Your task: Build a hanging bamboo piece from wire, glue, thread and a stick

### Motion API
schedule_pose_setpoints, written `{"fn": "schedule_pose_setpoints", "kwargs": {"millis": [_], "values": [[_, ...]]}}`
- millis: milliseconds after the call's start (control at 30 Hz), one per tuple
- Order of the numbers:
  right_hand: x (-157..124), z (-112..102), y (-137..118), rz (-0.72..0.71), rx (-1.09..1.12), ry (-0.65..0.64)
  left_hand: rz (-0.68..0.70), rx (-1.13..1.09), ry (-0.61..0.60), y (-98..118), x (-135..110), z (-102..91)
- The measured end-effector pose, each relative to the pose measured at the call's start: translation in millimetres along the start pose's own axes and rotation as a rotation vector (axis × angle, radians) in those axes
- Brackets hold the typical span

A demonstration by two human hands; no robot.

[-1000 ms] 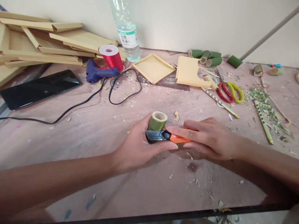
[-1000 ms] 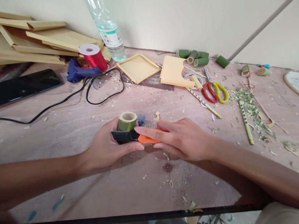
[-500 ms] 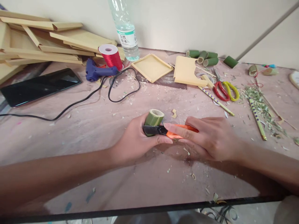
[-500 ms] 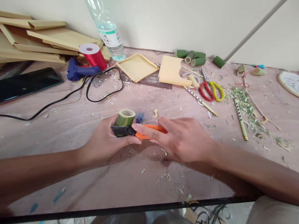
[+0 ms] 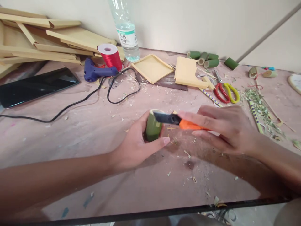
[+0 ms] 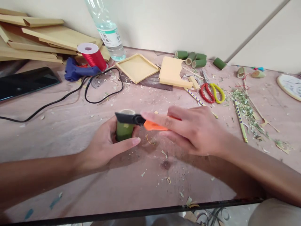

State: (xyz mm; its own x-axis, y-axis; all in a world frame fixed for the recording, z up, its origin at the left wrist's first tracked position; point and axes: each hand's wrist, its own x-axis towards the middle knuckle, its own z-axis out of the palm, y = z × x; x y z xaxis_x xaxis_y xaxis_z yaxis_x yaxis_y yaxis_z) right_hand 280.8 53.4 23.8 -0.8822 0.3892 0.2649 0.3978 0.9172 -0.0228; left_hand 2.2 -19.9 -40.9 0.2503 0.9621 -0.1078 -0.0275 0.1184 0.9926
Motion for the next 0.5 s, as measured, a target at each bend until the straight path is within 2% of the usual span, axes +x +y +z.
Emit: {"fn": "schedule_pose_setpoints", "kwargs": {"millis": [167,367,500], "values": [[6,12,-7,-0.084,0.088,-0.120,0.031,0.001,0.050,-7,0,0.1],[7,14,-11,-0.082,0.097,-0.103,0.115,0.074,0.036,-6,1,1.1],[8,11,-13,-0.075,0.078,-0.101,0.123,0.057,0.019,-2,3,1.8]]}}
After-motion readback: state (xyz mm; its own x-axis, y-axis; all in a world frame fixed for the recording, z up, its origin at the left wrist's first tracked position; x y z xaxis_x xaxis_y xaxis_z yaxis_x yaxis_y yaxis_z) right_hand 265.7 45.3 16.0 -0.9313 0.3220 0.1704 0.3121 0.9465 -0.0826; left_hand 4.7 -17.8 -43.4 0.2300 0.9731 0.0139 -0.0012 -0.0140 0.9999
